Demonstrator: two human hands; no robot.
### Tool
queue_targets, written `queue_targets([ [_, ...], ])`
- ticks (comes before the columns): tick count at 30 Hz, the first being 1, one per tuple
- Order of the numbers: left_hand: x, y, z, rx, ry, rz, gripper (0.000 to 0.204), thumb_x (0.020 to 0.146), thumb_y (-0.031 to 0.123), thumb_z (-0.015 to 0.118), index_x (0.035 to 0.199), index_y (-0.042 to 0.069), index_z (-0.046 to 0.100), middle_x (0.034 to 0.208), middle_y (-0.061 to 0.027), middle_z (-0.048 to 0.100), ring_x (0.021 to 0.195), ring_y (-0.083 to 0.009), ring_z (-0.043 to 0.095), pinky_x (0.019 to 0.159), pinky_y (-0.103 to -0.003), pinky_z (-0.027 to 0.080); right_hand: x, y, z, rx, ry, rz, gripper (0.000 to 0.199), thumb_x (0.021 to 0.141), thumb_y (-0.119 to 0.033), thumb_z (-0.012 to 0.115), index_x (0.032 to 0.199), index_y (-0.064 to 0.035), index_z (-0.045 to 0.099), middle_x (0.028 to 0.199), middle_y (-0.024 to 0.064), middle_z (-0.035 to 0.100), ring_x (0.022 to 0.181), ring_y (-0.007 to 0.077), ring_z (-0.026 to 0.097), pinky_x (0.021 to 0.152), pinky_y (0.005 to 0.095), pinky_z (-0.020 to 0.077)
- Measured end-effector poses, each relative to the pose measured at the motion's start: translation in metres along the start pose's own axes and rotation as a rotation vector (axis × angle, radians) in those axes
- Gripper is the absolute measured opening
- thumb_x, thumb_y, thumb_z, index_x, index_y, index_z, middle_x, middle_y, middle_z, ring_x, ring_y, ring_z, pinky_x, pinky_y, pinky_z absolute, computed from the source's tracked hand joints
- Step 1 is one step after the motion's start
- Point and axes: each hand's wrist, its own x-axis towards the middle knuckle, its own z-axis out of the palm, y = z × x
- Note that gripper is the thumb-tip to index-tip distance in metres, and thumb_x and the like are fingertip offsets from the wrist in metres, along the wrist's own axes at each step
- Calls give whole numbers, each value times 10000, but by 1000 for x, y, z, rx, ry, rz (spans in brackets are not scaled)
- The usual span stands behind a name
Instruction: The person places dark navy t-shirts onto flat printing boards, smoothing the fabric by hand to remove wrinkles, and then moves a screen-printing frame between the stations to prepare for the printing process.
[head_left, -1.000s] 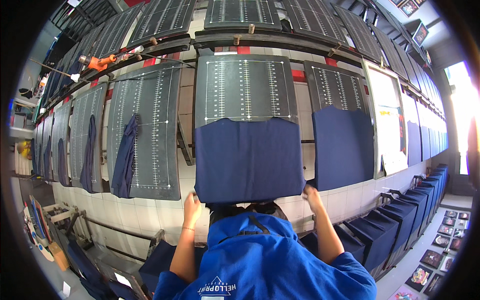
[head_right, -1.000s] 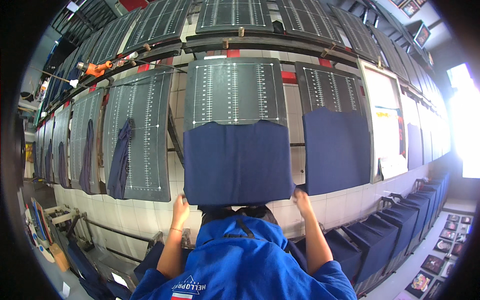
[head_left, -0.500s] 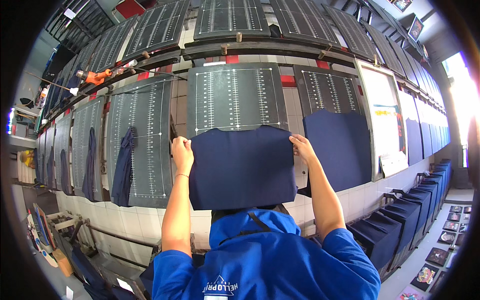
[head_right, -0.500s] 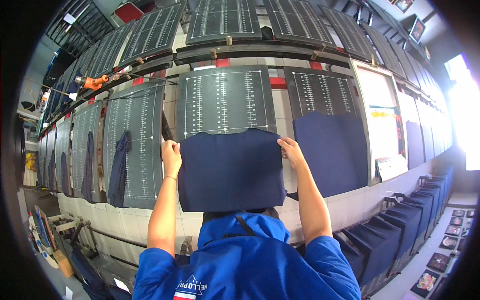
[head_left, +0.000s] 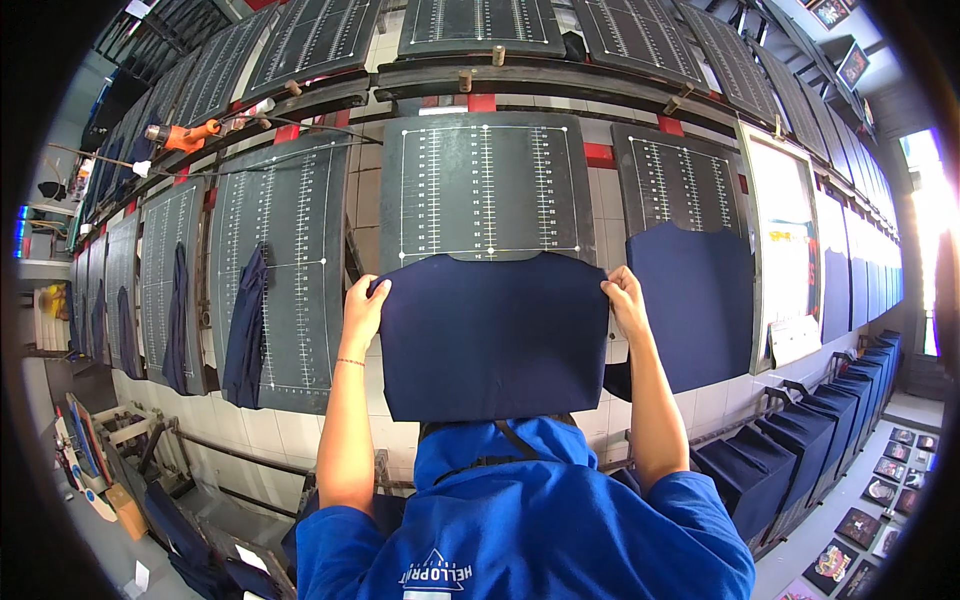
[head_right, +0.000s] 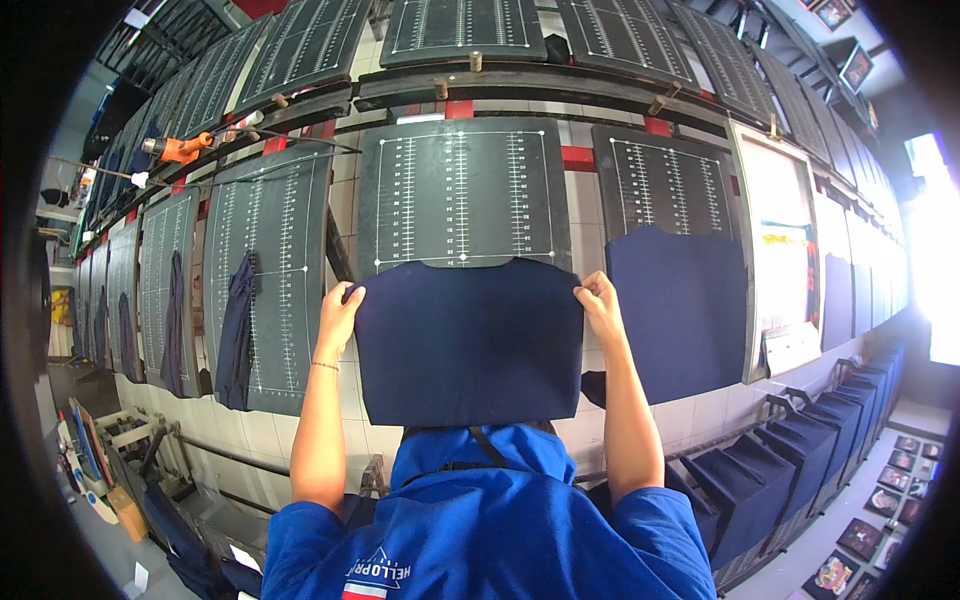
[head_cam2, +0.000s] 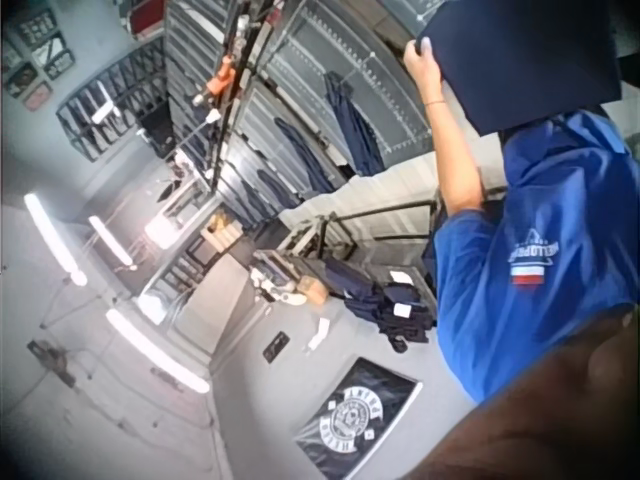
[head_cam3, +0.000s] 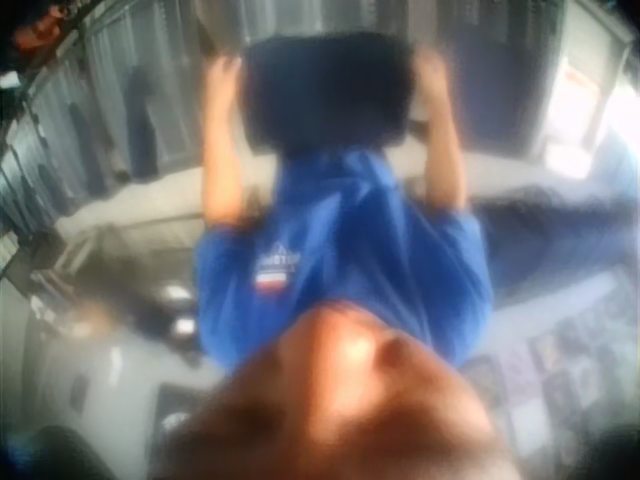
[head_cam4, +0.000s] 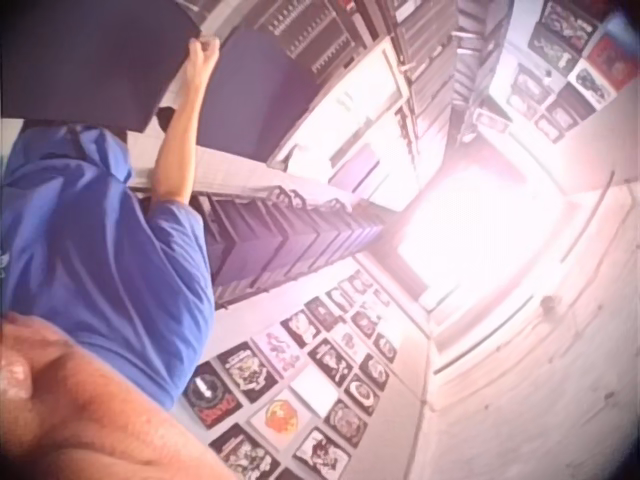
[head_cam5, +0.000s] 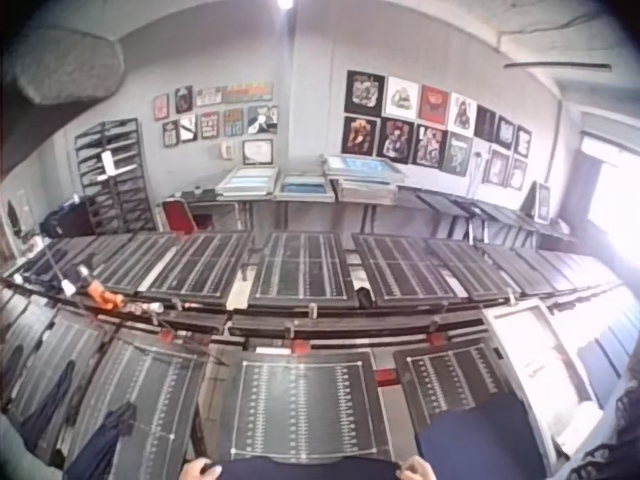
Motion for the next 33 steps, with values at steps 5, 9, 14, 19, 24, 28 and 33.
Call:
queue_targets([
  [5,6,-31,-5,28,108,87,245,979,214,650,964,-30,632,816,-74,640,757,-141,568,718,-328,481,1,-44,14,-99,-60,166,161,925,-93,680,1062,-16,645,777,-43,588,665,24,471,585,208,345],
  [9,18,-20,0,27,90,126,276,995,239,637,972,-35,627,826,-93,651,775,-156,576,748,-326,479,25,-17,-7,-166,-12,60,126,949,-120,687,1017,-18,658,729,-68,543,636,22,438,565,209,328],
  [14,29,-15,-2,79,114,138,289,998,254,640,975,-34,626,821,-89,641,784,-153,570,751,-321,472,36,-17,4,-144,35,-35,144,962,-144,693,898,-27,638,702,-73,514,635,18,420,567,212,336],
  [19,48,-12,-5,68,125,151,288,999,255,639,964,-30,627,811,-81,631,776,-152,560,753,-319,469,59,-20,14,-198,125,-72,164,972,-159,702,880,-48,621,708,-76,512,648,8,427,582,202,358],
  [24,64,-3,-6,126,134,160,283,992,246,644,959,-34,626,810,-84,630,772,-154,561,756,-325,472,78,-26,18,-249,191,-105,196,934,-167,739,871,0,659,651,-55,536,611,31,450,553,234,384],
  [28,73,-5,-5,132,121,162,276,988,237,641,953,-37,633,820,-98,651,773,-165,584,750,-335,480,87,-24,19,-381,235,-86,213,910,-185,763,859,5,681,625,-52,522,602,35,437,554,247,388],
  [33,80,-11,-4,134,122,155,262,981,227,652,942,-32,634,800,-103,646,753,-169,581,739,-336,481,89,-21,22,-365,243,-67,224,908,-199,766,867,8,690,625,-44,535,601,41,445,556,255,394],
])
